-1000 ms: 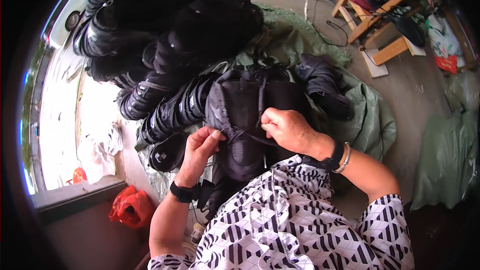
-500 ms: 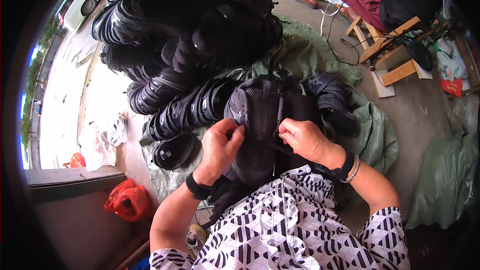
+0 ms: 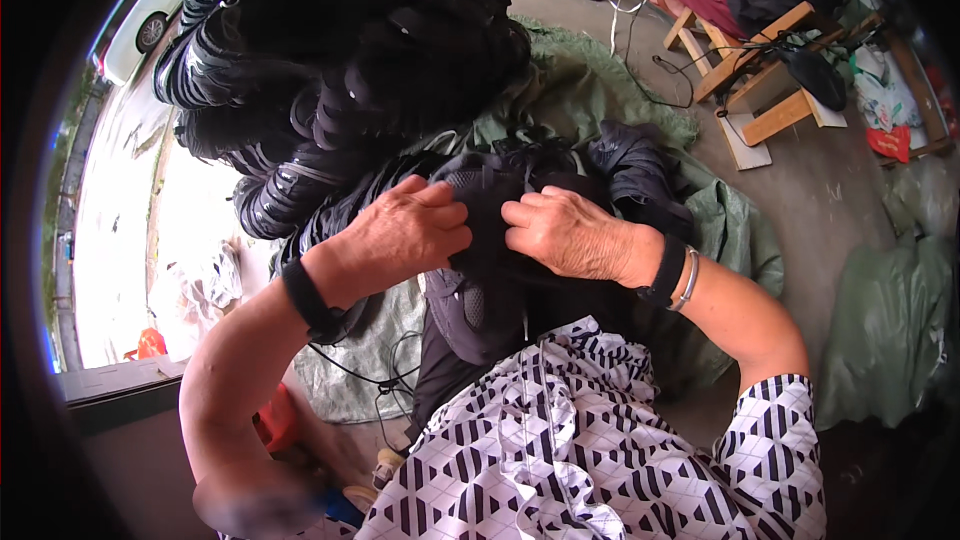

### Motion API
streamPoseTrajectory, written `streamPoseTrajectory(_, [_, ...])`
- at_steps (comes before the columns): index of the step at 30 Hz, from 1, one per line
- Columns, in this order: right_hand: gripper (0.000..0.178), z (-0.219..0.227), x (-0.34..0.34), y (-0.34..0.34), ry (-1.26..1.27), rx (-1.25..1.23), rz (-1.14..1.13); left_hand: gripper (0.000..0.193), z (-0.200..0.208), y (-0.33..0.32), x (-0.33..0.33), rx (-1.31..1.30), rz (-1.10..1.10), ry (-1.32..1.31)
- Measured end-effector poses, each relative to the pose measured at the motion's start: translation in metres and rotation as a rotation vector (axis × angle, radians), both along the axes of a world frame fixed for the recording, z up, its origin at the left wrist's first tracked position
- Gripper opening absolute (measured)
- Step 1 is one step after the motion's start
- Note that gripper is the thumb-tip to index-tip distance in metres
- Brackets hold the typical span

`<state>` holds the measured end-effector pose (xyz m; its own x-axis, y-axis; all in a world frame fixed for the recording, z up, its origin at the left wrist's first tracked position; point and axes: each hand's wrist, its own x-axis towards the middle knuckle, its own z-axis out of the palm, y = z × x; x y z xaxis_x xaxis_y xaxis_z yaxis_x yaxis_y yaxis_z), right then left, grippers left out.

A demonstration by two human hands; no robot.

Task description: The person sits on the floor and threads a black shoelace through the eyelets of a black sneaker. They pull the laces tight and tie a knot to secure the shoe.

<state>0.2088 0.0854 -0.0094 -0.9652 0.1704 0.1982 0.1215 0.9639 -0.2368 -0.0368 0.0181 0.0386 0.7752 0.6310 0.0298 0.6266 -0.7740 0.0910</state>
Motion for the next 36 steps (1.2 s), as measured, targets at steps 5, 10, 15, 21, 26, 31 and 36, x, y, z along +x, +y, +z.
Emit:
streamPoseTrajectory(5, [0.009,0.015,-0.011,-0.004,-0.237,-0.242,-0.100,0.024,0.005,0.003,0.008,-0.204,0.145,0.073])
streamPoseTrajectory(10, [0.004,0.021,-0.012,-0.022,-0.140,-0.173,-0.177,0.021,-0.006,-0.002,0.027,-0.348,0.326,0.146])
streamPoseTrajectory(15, [0.017,0.008,-0.016,-0.029,-0.217,-0.187,-0.269,0.022,-0.022,0.007,0.020,-0.603,0.479,-0.536])
streamPoseTrajectory(21, [0.013,0.005,-0.018,-0.010,0.099,-1.006,-0.365,0.022,-0.047,0.009,0.030,-0.916,0.560,-1.228])
streamPoseTrajectory(26, [0.018,0.008,-0.023,-0.014,0.216,-1.646,-0.333,0.022,-0.055,-0.007,0.025,-0.818,0.639,-1.328])
streamPoseTrajectory(31, [0.022,0.006,-0.025,-0.024,0.355,-1.612,-0.348,0.019,-0.054,-0.008,0.021,-0.824,0.584,-1.369])
streamPoseTrajectory(36, [0.015,0.028,-0.039,-0.028,0.203,-1.589,-0.454,0.022,-0.060,-0.004,0.024,-0.824,0.509,-1.422])
